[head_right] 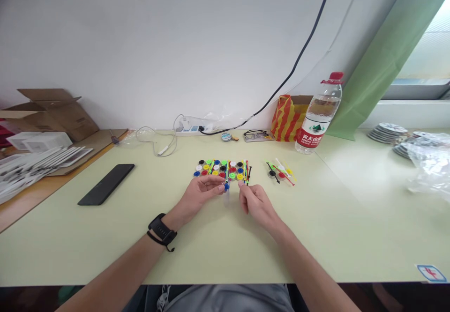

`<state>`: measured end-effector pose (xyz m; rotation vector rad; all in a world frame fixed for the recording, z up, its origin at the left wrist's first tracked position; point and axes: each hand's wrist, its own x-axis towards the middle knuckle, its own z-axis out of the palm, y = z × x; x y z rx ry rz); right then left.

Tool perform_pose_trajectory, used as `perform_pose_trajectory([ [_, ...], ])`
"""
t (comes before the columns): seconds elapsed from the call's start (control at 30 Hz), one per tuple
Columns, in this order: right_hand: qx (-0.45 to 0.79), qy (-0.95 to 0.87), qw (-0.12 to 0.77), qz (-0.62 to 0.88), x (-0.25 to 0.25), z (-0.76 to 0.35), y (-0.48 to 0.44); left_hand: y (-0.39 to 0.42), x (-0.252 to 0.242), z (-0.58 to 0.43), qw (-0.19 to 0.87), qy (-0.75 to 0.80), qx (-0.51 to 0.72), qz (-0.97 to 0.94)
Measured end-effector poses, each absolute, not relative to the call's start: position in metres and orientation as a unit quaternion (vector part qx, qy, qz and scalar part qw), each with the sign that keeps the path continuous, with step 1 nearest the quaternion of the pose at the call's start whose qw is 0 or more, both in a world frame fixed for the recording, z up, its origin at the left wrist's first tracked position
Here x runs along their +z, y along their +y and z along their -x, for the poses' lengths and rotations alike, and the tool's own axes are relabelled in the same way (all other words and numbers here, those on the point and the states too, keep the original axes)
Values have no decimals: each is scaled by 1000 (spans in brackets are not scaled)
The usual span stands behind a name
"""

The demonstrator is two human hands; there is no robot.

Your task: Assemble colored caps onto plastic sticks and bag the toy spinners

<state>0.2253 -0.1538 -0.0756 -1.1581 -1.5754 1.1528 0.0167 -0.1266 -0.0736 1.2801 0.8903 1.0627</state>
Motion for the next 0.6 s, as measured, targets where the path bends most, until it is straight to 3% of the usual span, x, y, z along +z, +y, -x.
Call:
perform_pose_trajectory([
  [0.2, 490, -594, 466, 436, -72, -225, -153, -126, -74, -16, 584, 377, 454, -557],
  [0.43, 466, -636, 452, 417, -77, -221, -154, -126, -77, -16, 589, 372, 443, -564],
  [0.5, 391, -663, 455, 448, -80, -226, -150, -126, -76, -17, 597, 376, 451, -547],
  [0.6, 165, -696, 456, 530, -84, -243, -137, -126, -74, -17, 612, 390, 453, -518],
])
